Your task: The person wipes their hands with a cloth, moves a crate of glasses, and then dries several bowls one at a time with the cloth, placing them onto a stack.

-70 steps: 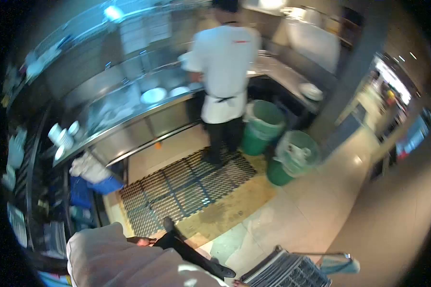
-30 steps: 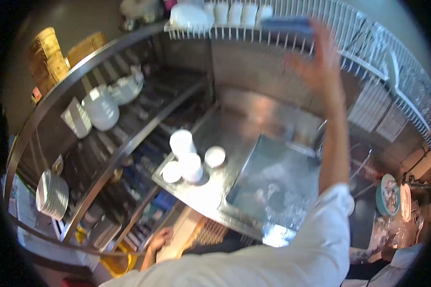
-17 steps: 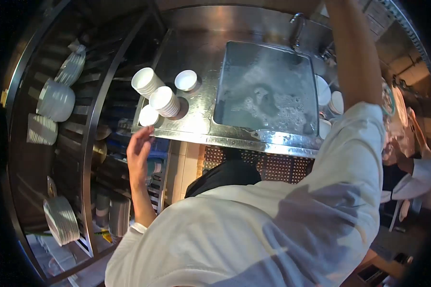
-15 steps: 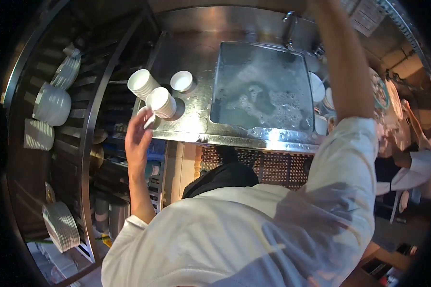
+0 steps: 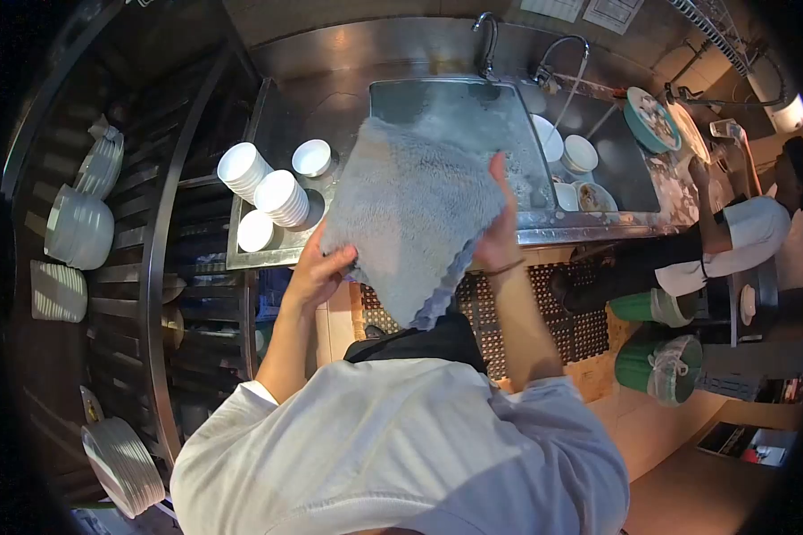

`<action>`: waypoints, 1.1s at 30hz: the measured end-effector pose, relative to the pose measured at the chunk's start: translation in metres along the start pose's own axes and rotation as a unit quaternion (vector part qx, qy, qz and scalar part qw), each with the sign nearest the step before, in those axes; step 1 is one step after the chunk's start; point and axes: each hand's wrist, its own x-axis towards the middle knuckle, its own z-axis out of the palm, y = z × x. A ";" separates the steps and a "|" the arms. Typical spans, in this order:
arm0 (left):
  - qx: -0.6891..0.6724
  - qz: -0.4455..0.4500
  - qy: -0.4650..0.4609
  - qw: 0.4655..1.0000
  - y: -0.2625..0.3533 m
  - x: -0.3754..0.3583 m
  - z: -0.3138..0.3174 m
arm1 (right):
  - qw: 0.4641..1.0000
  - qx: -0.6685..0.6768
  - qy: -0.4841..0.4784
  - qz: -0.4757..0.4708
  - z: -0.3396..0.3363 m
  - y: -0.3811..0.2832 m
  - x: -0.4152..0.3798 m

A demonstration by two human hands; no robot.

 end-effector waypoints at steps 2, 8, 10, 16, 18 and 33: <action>0.031 -0.013 0.018 0.999 0.000 0.006 0.002 | 0.998 0.020 0.008 -0.053 -0.025 0.036 -0.011; 0.338 0.046 0.188 0.921 -0.016 -0.003 -0.003 | 0.941 -0.312 0.122 -0.048 -0.078 0.065 -0.039; 0.528 0.169 0.235 0.799 -0.014 -0.003 0.018 | 0.848 -0.522 0.080 -0.038 -0.090 0.051 -0.041; 0.678 0.209 0.172 0.683 -0.074 0.041 0.082 | 0.996 -0.019 -0.001 0.088 -0.090 0.044 -0.022; 0.640 0.233 0.167 0.713 -0.073 0.050 0.074 | 0.989 -0.082 -0.026 0.121 -0.109 0.035 -0.012; -0.505 0.311 -0.183 0.784 -0.037 0.008 0.102 | 0.865 -0.457 -0.200 0.059 -0.090 0.091 -0.003</action>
